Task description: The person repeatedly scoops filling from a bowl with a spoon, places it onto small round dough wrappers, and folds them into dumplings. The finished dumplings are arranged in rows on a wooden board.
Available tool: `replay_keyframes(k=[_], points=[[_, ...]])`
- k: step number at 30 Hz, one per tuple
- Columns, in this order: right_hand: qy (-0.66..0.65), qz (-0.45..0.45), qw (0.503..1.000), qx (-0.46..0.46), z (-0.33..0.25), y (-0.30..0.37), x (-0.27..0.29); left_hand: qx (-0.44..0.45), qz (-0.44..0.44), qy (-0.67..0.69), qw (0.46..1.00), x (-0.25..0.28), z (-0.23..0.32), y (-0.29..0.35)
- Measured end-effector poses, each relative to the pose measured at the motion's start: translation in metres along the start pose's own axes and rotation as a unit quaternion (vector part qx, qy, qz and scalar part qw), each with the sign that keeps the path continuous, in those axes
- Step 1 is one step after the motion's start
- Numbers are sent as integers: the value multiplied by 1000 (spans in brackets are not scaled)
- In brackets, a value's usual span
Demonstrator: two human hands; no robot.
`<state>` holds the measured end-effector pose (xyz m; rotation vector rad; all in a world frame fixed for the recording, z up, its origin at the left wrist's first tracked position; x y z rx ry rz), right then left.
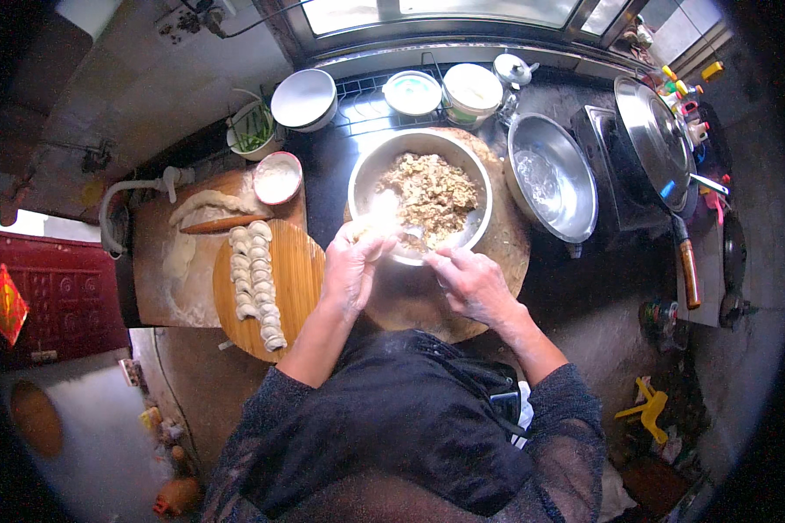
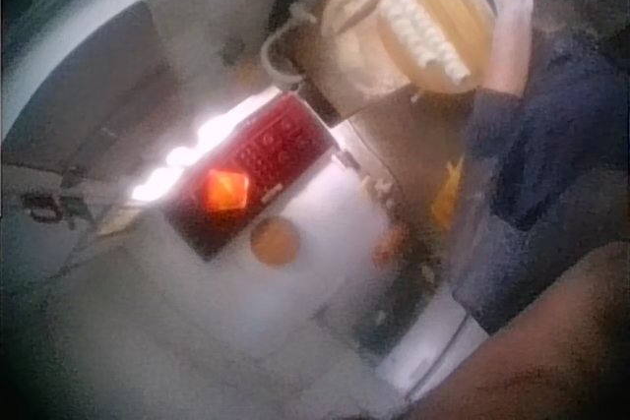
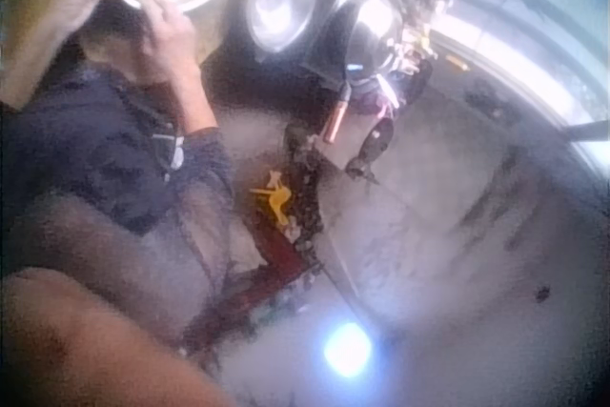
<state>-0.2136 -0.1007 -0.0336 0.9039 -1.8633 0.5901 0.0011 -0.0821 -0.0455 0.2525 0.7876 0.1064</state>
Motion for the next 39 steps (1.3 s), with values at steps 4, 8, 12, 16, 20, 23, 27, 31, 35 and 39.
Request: replay_keyframes(k=[4, 8, 12, 16, 20, 23, 27, 31, 35, 39], points=[[-168, 47, 983, -65, -8, -3, 17, 4, -15, 55, 998, -5, -2, 8], [-376, -15, 910, -172, -24, -21, 20, 22, -70, 226, 971, -20, 6, 15], [-491, -7, 853, -178, -29, -39, 13, 5, -83, 168, 982, -17, -1, 15], [-537, -10, 828, -162, -31, -39, 9, -1, -99, 78, 992, -11, -2, 24], [-534, 26, 838, -105, -30, -33, 9, -4, -74, 20, 997, -11, -5, 32], [-313, 102, 944, -4, -25, -29, 13, -4, -73, 101, 992, -15, -3, 35], [-221, 145, 959, 99, -27, -29, 9, 32, -79, 200, 976, -26, 7, 37], [-222, 148, 958, 109, -26, -33, 13, 22, -93, 59, 994, -25, 5, 43], [-369, 133, 920, 11, -42, -39, 21, 42, -62, -192, 978, -40, 15, 51], [-518, 120, 846, -40, -39, -40, 13, 69, -114, -118, 984, -36, 23, 55]])
Point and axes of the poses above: each hand's wrist, its own y-axis away from the middle knuckle, its own x-axis out of the back of the hand, z = x × y, the point moved 1 cm from there along -y, towards the middle knuckle, and after that the axes turned 15 degrees about -z, right-handed, at the moved point
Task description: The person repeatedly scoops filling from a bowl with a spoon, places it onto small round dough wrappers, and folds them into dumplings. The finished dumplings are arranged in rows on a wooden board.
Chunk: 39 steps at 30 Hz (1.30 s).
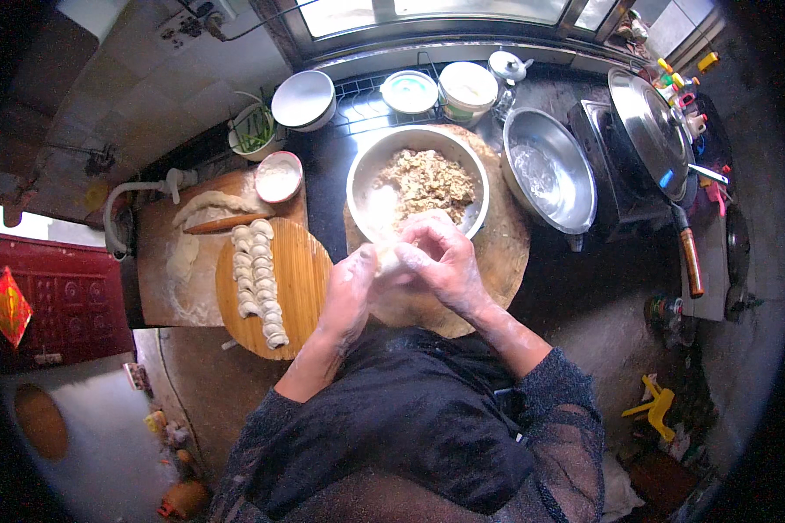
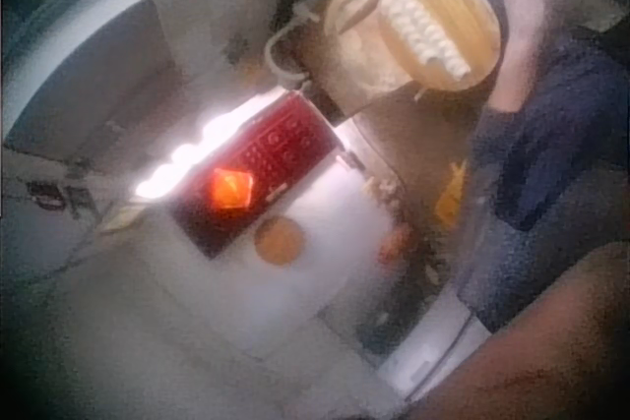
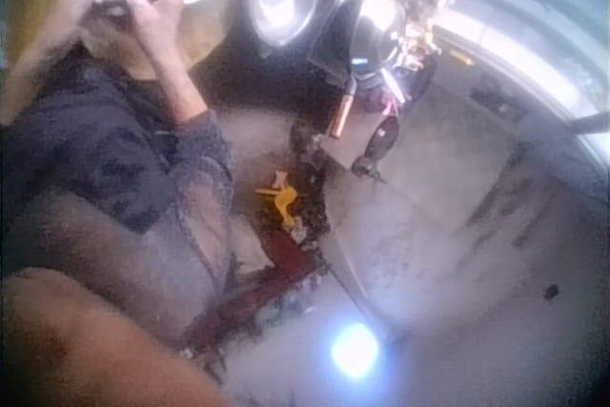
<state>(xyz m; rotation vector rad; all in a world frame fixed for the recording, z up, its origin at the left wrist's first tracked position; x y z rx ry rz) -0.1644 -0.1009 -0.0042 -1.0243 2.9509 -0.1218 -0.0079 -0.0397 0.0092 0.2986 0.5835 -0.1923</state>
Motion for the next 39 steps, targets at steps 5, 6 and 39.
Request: replay_keyframes(k=[5, 6, 39], points=[[-144, -30, 989, -10, -12, 4, -4, -126, -5, -127, 984, 2, -2, 8], [-130, -37, 991, -20, -13, 3, -3, -123, -3, -90, 988, 2, -1, 10], [174, 4, 978, 114, -22, -4, -2, -256, -19, -101, 961, 0, -6, 14]])
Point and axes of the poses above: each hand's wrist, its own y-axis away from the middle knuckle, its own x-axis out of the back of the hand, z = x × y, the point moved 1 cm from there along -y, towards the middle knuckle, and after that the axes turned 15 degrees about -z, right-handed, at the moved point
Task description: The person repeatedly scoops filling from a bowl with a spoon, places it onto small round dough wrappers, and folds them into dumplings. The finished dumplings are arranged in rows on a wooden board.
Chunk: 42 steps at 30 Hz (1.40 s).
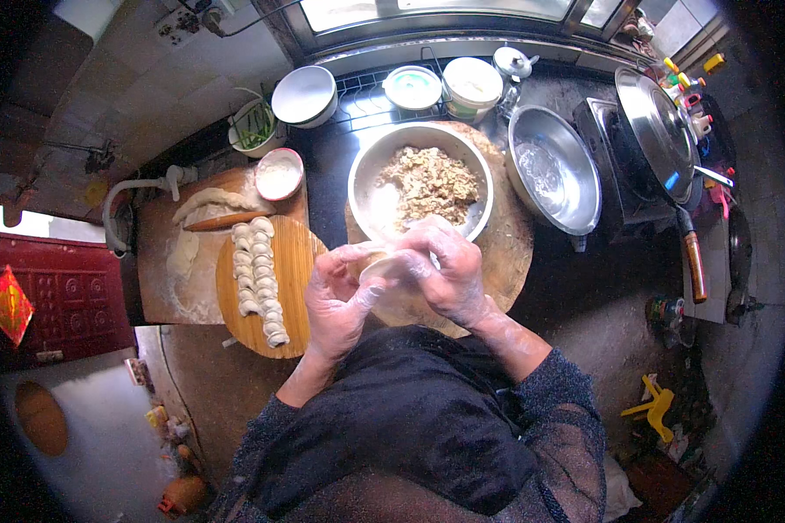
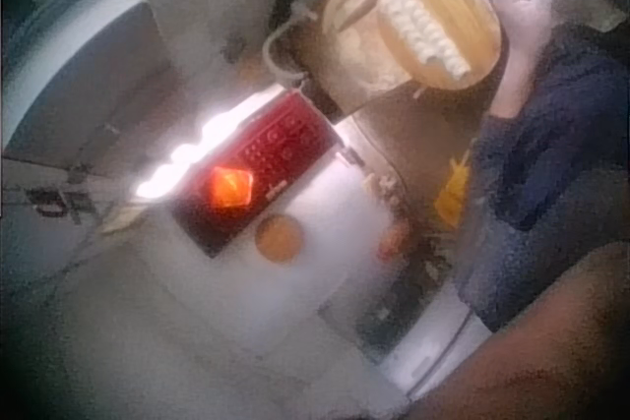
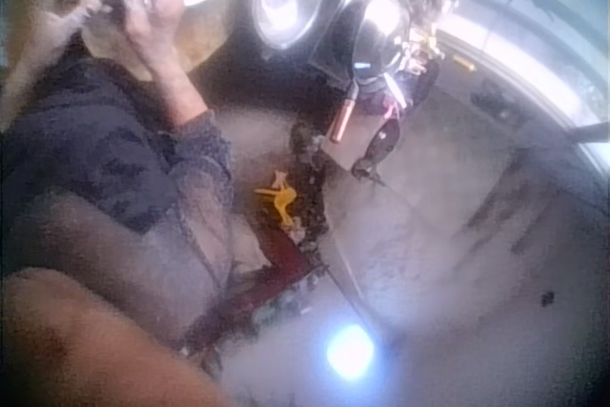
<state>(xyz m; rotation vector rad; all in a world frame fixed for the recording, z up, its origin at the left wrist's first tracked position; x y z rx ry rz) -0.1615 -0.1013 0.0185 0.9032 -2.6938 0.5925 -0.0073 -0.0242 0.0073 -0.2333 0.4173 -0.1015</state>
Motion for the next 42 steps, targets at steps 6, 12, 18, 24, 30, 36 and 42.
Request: replay_keyframes(k=[6, 12, 18, 24, 30, 36, 42], points=[[-4, -34, 999, -8, -1, -2, 6, -21, -23, -81, 996, 4, 2, 0], [-3, -58, 998, 10, -12, -8, 8, -18, -31, -149, 988, 5, 9, 0], [17, -36, 999, -5, -15, -2, 2, -26, 3, -110, 994, 0, 9, 2], [6, -75, 997, 4, -18, -7, 6, -11, 16, -111, 994, 3, 11, 7], [69, -85, 994, 5, -15, -3, 8, 24, -10, -104, 994, 2, 15, 9], [43, -70, 996, 18, -20, -6, 8, 4, -4, -134, 991, 10, 8, 9], [46, -71, 996, -3, -18, -5, 8, -5, -13, -178, 984, 10, 4, 11]])
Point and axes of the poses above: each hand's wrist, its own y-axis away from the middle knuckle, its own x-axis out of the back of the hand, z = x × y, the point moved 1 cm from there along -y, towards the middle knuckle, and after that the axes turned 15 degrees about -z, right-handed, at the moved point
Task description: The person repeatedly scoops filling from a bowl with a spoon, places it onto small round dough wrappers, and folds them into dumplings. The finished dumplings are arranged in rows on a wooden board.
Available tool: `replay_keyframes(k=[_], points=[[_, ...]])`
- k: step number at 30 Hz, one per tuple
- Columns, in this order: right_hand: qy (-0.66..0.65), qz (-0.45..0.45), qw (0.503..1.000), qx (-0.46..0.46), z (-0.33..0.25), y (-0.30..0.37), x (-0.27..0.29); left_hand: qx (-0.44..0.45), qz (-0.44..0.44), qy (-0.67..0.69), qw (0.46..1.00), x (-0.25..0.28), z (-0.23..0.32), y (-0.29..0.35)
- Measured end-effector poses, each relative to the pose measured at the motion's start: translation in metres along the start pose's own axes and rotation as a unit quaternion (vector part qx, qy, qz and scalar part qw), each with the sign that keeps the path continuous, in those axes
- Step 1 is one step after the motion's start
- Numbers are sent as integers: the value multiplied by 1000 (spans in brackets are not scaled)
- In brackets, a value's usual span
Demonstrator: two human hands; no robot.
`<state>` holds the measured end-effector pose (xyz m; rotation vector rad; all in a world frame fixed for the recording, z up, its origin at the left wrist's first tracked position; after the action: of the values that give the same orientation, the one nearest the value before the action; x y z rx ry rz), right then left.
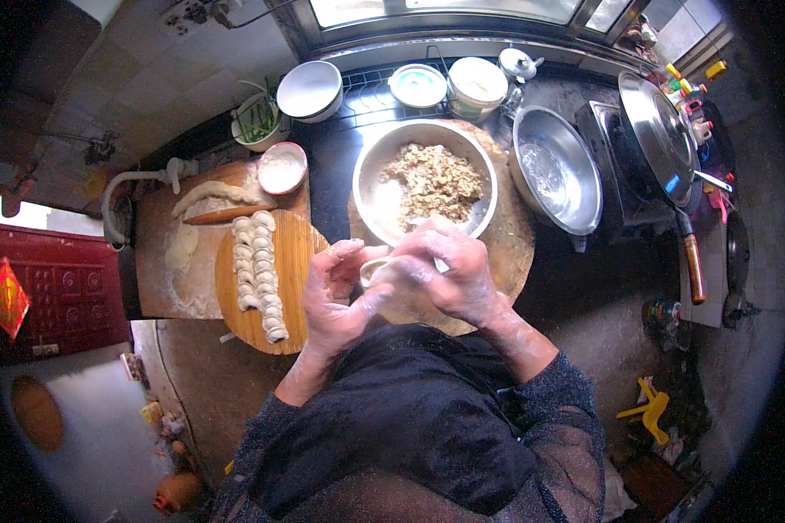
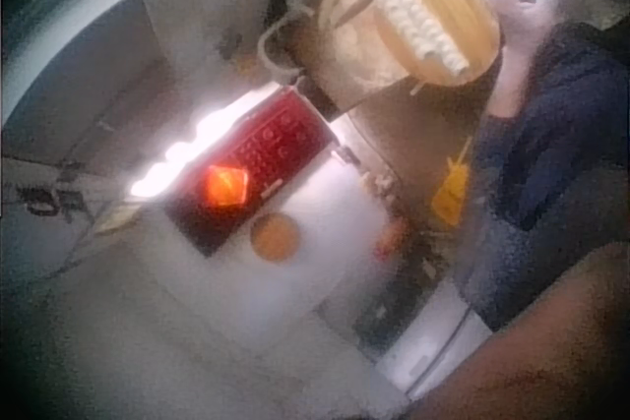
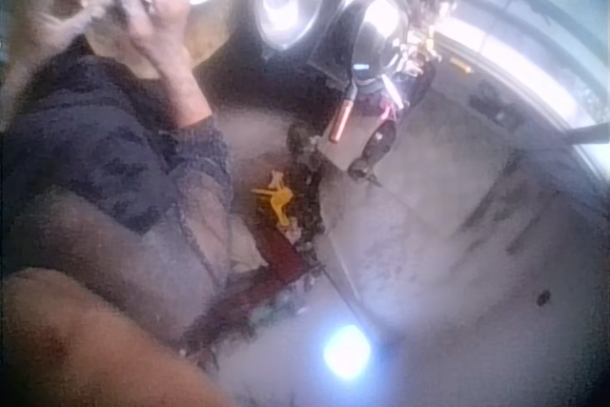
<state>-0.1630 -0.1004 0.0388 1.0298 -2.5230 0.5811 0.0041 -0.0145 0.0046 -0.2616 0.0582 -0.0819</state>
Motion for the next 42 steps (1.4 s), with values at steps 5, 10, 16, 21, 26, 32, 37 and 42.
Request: replay_keyframes(k=[5, 10, 16, 21, 26, 32, 37, 42], points=[[-8, -4, 1000, -8, -3, -2, -1, -12, 9, 20, 1000, 0, 0, -4], [97, -18, 993, 65, 0, -3, 4, 17, -12, 1, 1000, 0, 5, -6], [91, -24, 992, 85, 3, -7, 4, 28, -16, 0, 999, 1, 2, -8], [115, -34, 989, 87, 3, -5, 6, 33, -35, -50, 998, 3, 3, -10], [118, -24, 987, 103, 1, -9, 4, 46, -13, -80, 996, 1, 3, -12], [141, -44, 986, 78, 3, -5, -2, 70, -60, -205, 974, 2, 11, -12], [116, -41, 988, 98, 3, -9, -5, 56, -31, -118, 991, 2, -4, -8], [94, -68, 991, 60, 4, -6, -9, 54, -56, -136, 988, 3, 3, -7]])
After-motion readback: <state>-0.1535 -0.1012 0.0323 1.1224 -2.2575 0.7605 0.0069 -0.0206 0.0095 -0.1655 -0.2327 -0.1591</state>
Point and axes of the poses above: each hand's wrist, its own y-axis away from the middle knuckle, its own x-axis out of the back of the hand, z = x × y, the point moved 1 cm from there along -y, towards the middle knuckle, and after that the axes turned 15 degrees about -z, right-handed, at the moved point
